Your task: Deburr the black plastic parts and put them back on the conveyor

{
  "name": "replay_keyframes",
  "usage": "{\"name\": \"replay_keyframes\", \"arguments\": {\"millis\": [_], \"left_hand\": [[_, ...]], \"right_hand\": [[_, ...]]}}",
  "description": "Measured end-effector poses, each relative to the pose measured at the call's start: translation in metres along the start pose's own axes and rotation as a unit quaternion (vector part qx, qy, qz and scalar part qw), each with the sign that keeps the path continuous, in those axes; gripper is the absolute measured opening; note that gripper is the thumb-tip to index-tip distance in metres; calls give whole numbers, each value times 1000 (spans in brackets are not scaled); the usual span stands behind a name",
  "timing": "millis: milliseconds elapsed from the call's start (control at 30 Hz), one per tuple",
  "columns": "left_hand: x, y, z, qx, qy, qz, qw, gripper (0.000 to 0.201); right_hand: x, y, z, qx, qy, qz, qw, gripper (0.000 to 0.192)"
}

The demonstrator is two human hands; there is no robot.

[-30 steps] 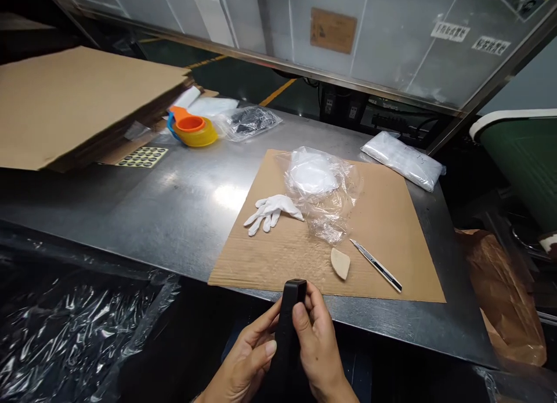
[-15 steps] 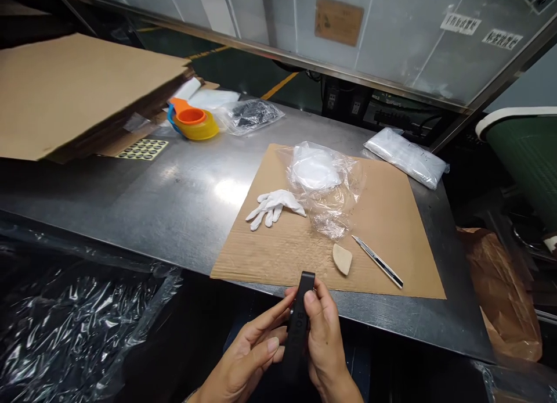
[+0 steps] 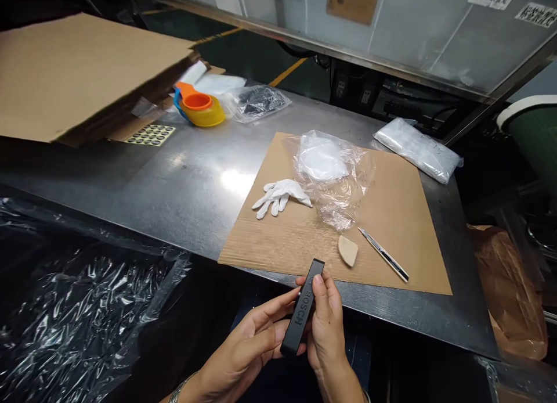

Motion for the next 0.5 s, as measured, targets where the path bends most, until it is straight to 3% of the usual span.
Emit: {"name": "replay_keyframes", "arguments": {"millis": [500], "left_hand": [[2,0,2,45,19,-5,999,53]], "right_hand": [[1,0,-1,3,25,5,1000,35]]}}
Point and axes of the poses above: each hand's wrist, its own x-axis away from the middle knuckle, its own y-axis out of the back of the hand, z = x × y, the point moved 6 cm from there along -x, towards the middle knuckle, and after that the axes turned 7 degrees about y, right-handed, at the moved point
